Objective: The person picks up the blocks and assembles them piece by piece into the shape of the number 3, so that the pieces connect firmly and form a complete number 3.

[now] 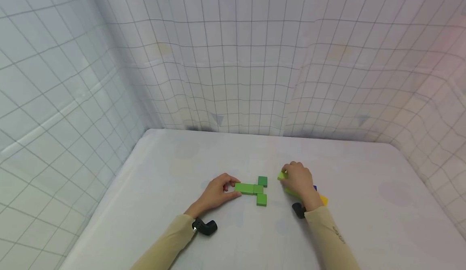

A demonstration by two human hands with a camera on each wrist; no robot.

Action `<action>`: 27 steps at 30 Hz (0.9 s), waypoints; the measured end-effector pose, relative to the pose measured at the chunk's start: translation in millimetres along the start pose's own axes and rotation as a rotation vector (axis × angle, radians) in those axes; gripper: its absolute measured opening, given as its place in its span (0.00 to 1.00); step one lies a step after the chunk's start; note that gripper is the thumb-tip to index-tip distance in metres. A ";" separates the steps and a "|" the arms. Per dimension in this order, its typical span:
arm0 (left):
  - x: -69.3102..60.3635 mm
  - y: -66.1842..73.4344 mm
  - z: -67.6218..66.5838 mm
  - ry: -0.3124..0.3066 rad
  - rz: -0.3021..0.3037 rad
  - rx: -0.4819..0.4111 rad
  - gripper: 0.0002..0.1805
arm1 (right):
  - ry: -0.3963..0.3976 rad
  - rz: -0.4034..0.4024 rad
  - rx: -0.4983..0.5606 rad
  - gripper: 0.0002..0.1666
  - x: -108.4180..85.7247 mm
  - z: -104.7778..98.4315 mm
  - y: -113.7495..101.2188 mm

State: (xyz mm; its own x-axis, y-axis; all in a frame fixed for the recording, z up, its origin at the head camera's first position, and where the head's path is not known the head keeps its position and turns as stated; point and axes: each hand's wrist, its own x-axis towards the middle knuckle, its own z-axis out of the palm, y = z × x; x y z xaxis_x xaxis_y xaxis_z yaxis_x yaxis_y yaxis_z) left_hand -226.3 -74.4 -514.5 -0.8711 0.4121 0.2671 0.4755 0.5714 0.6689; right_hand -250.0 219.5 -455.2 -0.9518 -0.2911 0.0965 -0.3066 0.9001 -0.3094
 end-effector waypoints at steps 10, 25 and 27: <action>-0.8 -1.0 0.5 0.000 -0.011 -0.005 0.19 | 0.026 -0.100 -0.062 0.14 -12.4 4.3 -9.9; -0.5 1.1 1.1 -0.001 0.000 -0.009 0.19 | 0.127 -0.200 -0.179 0.15 -53.3 16.0 -20.8; -0.2 1.5 0.8 -0.001 0.002 -0.004 0.19 | 0.149 -0.221 -0.198 0.15 -59.5 17.2 -21.2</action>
State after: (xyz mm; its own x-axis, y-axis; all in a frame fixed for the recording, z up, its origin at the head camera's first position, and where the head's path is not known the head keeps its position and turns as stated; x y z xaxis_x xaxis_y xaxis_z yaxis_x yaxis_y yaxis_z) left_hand -225.4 -73.1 -514.1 -0.8700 0.4142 0.2674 0.4766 0.5677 0.6712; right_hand -186.8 212.1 -470.6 -0.8479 -0.4486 0.2825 -0.4861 0.8705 -0.0768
